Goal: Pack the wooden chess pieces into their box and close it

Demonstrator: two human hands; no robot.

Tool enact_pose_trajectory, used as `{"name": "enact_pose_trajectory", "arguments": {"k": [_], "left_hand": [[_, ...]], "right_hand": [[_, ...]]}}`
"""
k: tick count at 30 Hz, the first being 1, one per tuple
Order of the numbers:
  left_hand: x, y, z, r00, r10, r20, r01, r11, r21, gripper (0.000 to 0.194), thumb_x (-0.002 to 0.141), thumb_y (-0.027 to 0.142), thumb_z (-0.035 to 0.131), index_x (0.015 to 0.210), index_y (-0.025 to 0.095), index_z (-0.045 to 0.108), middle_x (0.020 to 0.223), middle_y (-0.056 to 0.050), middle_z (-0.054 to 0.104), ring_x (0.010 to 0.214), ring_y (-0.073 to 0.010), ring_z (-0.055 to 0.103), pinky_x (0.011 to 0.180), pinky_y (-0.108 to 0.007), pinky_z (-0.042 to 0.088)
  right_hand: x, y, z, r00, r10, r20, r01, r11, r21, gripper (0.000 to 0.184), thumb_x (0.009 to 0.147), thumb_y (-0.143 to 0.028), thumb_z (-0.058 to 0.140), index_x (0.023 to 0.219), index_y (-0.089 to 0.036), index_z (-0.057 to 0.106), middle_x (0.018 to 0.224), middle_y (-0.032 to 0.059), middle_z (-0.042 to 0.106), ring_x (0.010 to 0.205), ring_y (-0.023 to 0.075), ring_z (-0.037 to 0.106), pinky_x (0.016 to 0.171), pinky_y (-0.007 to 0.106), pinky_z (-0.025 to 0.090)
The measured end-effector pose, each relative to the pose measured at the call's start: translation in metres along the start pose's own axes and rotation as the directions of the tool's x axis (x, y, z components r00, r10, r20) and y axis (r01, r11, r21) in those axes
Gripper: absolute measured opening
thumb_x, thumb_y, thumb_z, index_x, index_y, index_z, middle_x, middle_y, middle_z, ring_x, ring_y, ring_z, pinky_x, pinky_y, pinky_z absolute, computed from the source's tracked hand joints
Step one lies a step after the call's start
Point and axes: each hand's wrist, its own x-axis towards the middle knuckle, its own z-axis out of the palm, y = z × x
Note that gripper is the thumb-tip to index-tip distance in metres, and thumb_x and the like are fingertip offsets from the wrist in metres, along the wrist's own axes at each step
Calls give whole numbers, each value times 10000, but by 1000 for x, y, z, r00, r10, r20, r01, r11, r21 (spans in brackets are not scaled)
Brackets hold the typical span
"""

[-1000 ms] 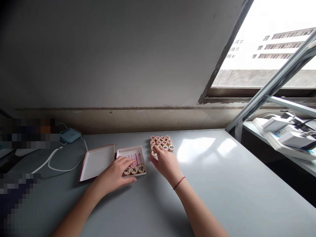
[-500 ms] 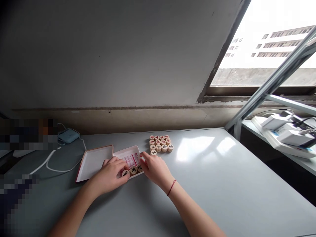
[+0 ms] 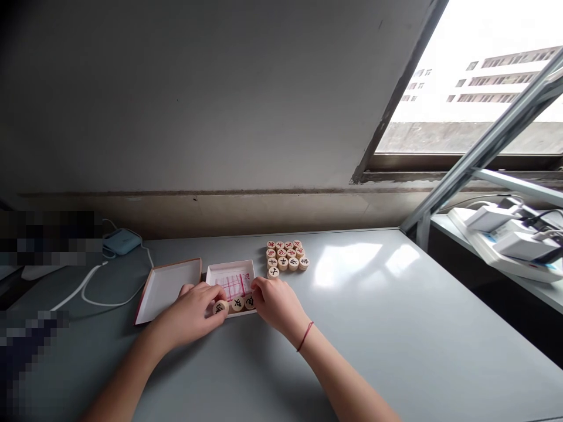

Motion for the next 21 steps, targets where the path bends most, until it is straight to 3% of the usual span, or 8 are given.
{"name": "enact_pose_trajectory", "arguments": {"k": [3,7,9,14,16,18,21], "left_hand": [[3,0,0,997,44,-65,-48,998,-48,138,845,324,458,809,230,552,813,6,653,825,-187,592,848,-347,376],[8,5,2,969,18,-247,-68,978,-197,148,870,367,493,869,231,550,870,10,660,828,-168,606,827,-313,419],[9,9,4,969,-28,-247,-56,943,-327,170,867,394,516,918,238,557,863,19,658,807,-155,607,763,-272,451],[10,13,11,971,-112,-210,-15,853,-522,242,843,449,552,955,237,583,856,25,661,790,-141,611,709,-239,478],[10,13,12,966,-143,-214,1,835,-550,259,834,460,556,939,227,601,821,22,665,752,-140,613,697,-243,486],[11,12,12,961,-167,-218,17,827,-561,266,828,456,557,925,217,622,783,18,667,719,-141,617,686,-248,495],[12,12,12,955,-187,-228,25,823,-568,276,823,431,553,970,217,647,821,1,686,743,-153,636,708,-258,511]], "right_hand": [[-1,0,-5,999,-19,-42,22,998,62,227,842,-131,427,905,-198,634,718,18,663,571,117,545,549,211,332],[-6,-8,-13,980,-174,-93,191,955,228,253,795,-197,514,1041,-221,567,807,1,672,515,92,471,537,211,342],[-9,-13,-14,970,-222,-101,242,922,301,242,794,-231,527,1034,-222,552,845,4,673,510,84,455,529,209,348],[-8,-14,-20,971,-204,-122,237,880,413,165,854,-260,467,971,-206,571,838,13,668,530,79,477,516,202,365],[-5,-5,-29,980,-136,-144,187,876,445,181,870,-306,453,929,-196,583,816,18,663,550,88,496,510,202,372],[-2,10,-40,989,10,-151,61,886,459,225,869,-344,438,872,-184,597,774,24,658,566,103,514,509,208,379],[1,36,-52,981,191,-41,-163,918,362,258,840,-327,436,704,-176,594,671,24,636,555,117,517,497,220,359]]}}
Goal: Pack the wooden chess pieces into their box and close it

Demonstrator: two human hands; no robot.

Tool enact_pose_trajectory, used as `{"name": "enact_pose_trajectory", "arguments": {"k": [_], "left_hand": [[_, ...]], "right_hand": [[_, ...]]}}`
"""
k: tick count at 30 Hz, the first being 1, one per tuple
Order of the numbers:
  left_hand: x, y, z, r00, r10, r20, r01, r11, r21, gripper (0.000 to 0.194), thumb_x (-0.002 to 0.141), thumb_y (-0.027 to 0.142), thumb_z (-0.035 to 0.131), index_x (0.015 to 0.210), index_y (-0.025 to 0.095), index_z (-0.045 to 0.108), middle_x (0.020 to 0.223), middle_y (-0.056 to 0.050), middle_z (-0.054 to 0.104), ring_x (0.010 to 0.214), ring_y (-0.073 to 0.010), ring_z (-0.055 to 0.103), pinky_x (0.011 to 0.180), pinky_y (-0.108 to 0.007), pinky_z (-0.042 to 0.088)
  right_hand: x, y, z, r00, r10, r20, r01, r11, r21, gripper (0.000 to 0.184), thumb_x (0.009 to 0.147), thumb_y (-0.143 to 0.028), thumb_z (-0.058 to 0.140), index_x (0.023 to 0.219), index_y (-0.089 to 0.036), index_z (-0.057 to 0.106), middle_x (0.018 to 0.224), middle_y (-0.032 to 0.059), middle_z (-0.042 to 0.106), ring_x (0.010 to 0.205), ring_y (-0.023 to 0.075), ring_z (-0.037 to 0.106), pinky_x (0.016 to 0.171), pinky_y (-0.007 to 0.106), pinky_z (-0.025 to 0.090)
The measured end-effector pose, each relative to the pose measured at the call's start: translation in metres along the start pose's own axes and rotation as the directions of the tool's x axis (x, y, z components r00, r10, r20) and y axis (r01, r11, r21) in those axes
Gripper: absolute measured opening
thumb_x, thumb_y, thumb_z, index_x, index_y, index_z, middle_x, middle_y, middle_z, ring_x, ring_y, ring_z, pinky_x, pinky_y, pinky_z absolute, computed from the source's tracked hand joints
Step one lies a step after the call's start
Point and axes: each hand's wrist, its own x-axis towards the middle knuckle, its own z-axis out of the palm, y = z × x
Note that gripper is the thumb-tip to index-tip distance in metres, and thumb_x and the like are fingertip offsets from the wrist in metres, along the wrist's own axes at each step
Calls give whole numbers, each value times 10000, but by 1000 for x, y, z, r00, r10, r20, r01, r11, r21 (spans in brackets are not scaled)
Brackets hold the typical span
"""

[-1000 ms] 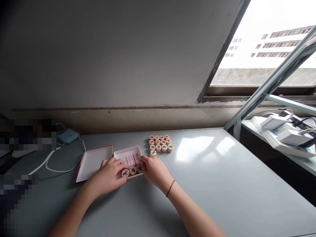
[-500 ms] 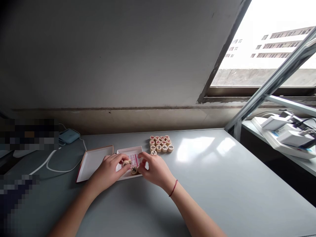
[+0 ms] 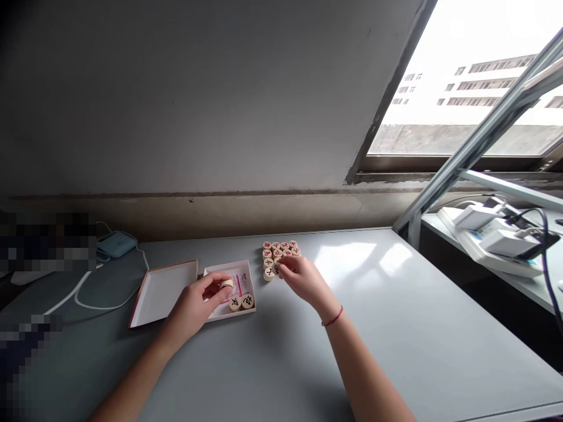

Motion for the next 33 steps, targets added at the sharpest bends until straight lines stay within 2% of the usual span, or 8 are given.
{"name": "enact_pose_trajectory", "arguments": {"k": [5,13,15,17,22,25,29,33], "left_hand": [[1,-3,2,1000,-14,15,13,1000,21,311,837,385,521,1087,243,638,918,-13,698,805,-163,655,749,-266,524],[-2,-4,6,997,13,76,-16,999,35,288,838,435,535,1033,244,628,839,8,687,750,-151,650,669,-236,519],[-3,-3,9,997,41,72,-45,998,45,275,847,427,533,1034,246,623,831,11,684,747,-145,644,681,-236,515],[-3,-2,12,994,85,67,-88,995,43,272,858,421,526,1048,248,614,833,11,682,751,-141,641,700,-241,512],[-5,0,18,980,172,101,-172,985,-6,262,887,435,493,1051,249,578,825,13,670,764,-139,634,735,-258,512],[-5,-3,19,978,169,124,-173,985,20,303,875,400,519,1145,263,530,877,12,671,769,-137,628,758,-272,507],[-5,-4,17,975,160,154,-178,979,105,320,881,368,501,1186,271,510,935,5,670,828,-147,628,804,-293,493],[-5,-4,17,973,169,160,-193,970,149,267,905,344,446,1145,266,533,924,5,661,816,-144,632,790,-286,497]], "right_hand": [[7,22,-5,980,168,103,-149,974,-171,144,783,-242,483,713,-184,593,657,23,653,563,131,546,504,225,359],[7,15,4,987,152,-61,-163,944,-287,116,813,-227,488,705,-189,510,659,29,618,576,131,516,530,232,333],[3,5,6,996,69,-50,-77,979,-187,198,848,-309,482,693,-189,513,662,24,610,588,132,513,534,235,339],[-4,-8,12,994,-56,91,52,998,47,276,871,-419,476,747,-186,556,716,27,632,631,135,540,549,233,371],[-14,-29,23,919,-241,311,126,929,348,348,847,-503,527,844,-171,628,796,37,650,689,129,557,587,225,416],[-10,-21,14,952,-175,249,92,946,311,338,845,-485,517,807,-163,614,760,33,636,656,124,551,557,223,400],[2,8,-6,999,40,4,-40,997,72,302,808,-424,519,649,-170,549,613,3,569,549,103,469,485,218,320],[11,29,-10,980,188,65,-187,982,-23,258,778,-357,513,619,-160,560,617,27,599,530,103,476,469,216,312]]}}
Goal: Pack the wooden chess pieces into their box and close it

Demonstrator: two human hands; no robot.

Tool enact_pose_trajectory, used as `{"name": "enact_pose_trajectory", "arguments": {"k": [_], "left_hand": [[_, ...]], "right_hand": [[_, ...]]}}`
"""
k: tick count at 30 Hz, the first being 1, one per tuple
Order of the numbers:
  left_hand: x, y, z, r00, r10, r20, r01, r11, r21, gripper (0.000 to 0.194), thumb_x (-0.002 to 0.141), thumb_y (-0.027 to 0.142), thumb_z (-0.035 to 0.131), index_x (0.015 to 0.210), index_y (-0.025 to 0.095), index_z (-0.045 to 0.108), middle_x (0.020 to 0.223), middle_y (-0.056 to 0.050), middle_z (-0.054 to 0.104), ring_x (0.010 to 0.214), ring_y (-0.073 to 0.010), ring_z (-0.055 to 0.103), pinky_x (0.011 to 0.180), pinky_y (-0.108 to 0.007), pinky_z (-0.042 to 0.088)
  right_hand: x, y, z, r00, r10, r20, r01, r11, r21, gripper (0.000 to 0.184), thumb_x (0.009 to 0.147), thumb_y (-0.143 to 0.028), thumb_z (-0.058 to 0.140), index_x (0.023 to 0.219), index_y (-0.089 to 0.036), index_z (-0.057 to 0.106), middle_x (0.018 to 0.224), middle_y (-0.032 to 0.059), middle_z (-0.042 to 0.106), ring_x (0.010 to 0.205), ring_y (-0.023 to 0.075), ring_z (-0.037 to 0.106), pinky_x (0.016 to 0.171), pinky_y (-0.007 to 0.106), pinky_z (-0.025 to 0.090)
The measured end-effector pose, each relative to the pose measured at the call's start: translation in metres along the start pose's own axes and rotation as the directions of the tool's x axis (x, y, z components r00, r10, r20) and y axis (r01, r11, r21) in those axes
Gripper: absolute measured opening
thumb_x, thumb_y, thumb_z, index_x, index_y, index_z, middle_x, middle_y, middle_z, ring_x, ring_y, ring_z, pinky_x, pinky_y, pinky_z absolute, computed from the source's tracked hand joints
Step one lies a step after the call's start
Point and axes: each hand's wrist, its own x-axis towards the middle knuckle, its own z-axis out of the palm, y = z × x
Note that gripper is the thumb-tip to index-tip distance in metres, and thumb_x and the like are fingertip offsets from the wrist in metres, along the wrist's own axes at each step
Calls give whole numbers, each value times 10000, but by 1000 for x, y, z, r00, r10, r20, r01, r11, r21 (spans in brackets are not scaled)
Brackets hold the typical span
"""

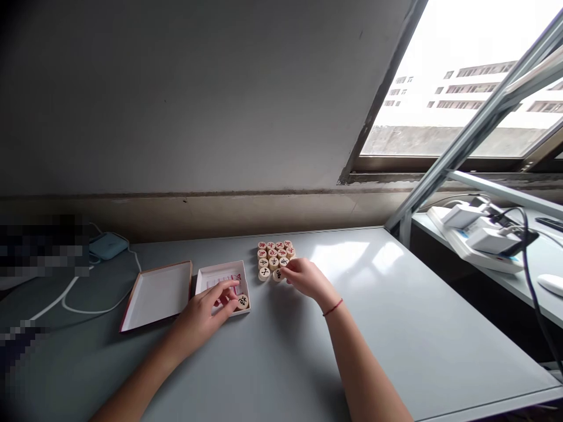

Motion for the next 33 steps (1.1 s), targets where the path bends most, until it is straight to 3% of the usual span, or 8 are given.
{"name": "enact_pose_trajectory", "arguments": {"k": [8,13,19,29,33], "left_hand": [[1,0,-2,1000,15,-22,-14,1000,17,240,906,321,438,1104,261,558,917,4,660,806,-139,643,784,-269,524],[1,2,-3,998,36,-42,-34,998,47,228,899,312,448,1076,250,578,912,5,670,782,-140,642,756,-267,531],[1,2,-4,997,70,-37,-66,994,84,212,908,291,434,1039,246,594,915,-12,674,781,-153,633,767,-285,524],[3,-2,-3,989,117,-93,-92,966,242,235,903,299,441,1015,223,634,939,-40,676,889,-200,603,820,-325,482],[2,-6,-3,996,69,-54,-42,918,394,251,884,372,477,900,217,674,914,-60,663,901,-231,581,805,-352,457]], "right_hand": [[2,2,7,997,47,-56,-54,990,-132,293,793,-382,474,583,-178,479,588,13,577,512,100,458,477,219,303],[-2,1,6,998,-7,57,17,984,-176,357,764,-451,498,537,-193,402,522,-16,494,484,92,374,465,227,275],[-4,0,13,994,-104,-23,92,947,-307,329,749,-418,525,555,-201,371,553,-10,489,511,103,364,479,234,264],[-5,-5,16,996,-92,-21,76,918,-388,344,781,-357,519,538,-206,327,519,-20,416,485,103,310,477,249,216],[-14,-22,22,970,-225,93,243,924,-294,305,823,-292,465,555,-201,350,508,-43,350,490,96,272,485,245,201]]}}
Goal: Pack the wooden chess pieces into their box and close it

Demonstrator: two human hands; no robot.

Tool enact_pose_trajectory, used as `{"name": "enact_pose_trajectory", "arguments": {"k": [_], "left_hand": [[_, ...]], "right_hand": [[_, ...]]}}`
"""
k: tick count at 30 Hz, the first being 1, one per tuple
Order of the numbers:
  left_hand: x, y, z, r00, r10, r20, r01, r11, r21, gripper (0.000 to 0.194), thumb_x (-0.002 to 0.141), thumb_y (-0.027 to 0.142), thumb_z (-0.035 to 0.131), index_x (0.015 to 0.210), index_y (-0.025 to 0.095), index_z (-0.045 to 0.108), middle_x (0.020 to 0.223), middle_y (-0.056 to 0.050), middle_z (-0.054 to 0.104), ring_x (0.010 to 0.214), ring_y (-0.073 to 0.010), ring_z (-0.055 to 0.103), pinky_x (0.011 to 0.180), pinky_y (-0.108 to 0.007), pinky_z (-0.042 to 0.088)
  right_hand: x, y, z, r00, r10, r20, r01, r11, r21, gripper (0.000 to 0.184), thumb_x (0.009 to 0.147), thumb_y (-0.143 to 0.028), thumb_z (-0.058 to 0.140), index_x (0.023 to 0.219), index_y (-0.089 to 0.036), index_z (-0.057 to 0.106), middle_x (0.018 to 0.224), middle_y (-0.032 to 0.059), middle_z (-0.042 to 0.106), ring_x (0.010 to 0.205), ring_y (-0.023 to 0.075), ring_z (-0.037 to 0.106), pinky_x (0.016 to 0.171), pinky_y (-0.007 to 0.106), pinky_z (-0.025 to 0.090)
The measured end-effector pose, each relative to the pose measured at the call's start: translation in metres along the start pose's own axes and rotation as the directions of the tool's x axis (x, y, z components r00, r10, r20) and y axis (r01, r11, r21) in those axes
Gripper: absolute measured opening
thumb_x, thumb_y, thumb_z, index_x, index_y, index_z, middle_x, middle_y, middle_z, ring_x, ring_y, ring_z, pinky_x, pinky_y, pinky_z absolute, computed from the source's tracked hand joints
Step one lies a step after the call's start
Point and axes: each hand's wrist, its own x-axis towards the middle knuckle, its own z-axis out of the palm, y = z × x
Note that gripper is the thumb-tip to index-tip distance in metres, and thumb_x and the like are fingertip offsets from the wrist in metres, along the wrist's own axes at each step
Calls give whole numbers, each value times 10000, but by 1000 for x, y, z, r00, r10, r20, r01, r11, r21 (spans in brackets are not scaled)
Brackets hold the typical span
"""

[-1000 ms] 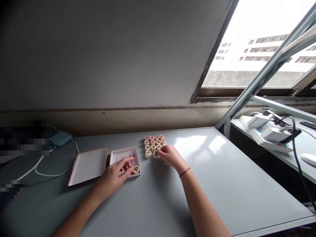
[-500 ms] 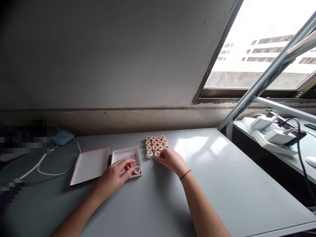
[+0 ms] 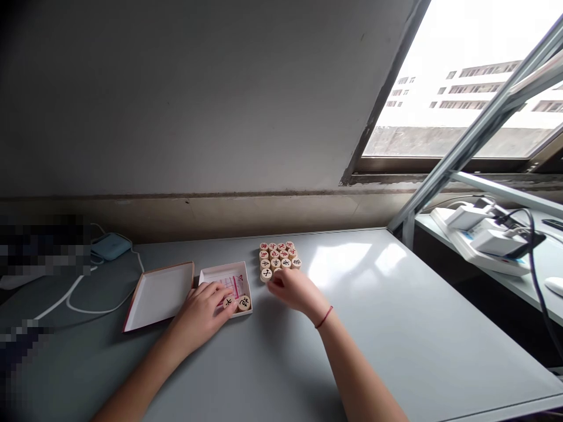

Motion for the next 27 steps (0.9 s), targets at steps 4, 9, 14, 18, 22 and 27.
{"name": "enact_pose_trajectory", "arguments": {"k": [4,9,14,18,22,27], "left_hand": [[-2,-2,0,993,11,115,-16,999,45,273,887,400,475,862,213,671,863,-56,650,892,-245,574,830,-395,425],[-4,-3,-3,992,64,111,-62,998,-26,256,916,319,406,841,221,631,847,-30,651,856,-208,580,836,-361,406],[-3,-2,-7,988,65,139,-58,997,-60,195,902,297,419,794,217,560,792,2,647,801,-193,604,837,-372,403],[-1,-2,-7,997,79,21,-76,989,-128,158,916,290,412,858,221,542,866,-4,667,839,-187,622,854,-363,414],[0,2,-9,995,37,-97,-61,965,-253,154,926,328,426,938,233,547,909,-13,674,860,-177,627,829,-313,461],[-2,5,-8,990,-48,-130,-2,932,-362,182,918,359,449,997,232,552,973,-30,672,913,-179,625,820,-304,499]], "right_hand": [[-4,-21,10,979,-200,32,191,963,191,165,855,-187,404,819,-206,565,584,-36,484,528,103,380,511,215,270],[-4,-29,28,974,-202,97,186,970,158,264,834,-89,365,836,-182,611,634,0,559,536,102,414,511,216,262],[-2,-28,32,978,-195,76,184,974,131,245,835,-96,372,816,-182,600,633,2,550,529,100,404,507,221,246],[-6,-33,28,975,-218,-27,220,957,189,209,809,-103,403,919,-195,555,606,-30,510,520,103,406,504,217,256],[-11,-41,28,928,-353,-122,373,880,292,208,807,-173,489,1014,-202,491,686,-34,526,582,106,467,531,210,319],[-9,-39,22,933,-323,-161,360,867,345,139,889,-253,434,982,-216,529,701,-24,544,578,99,476,527,210,357]]}}
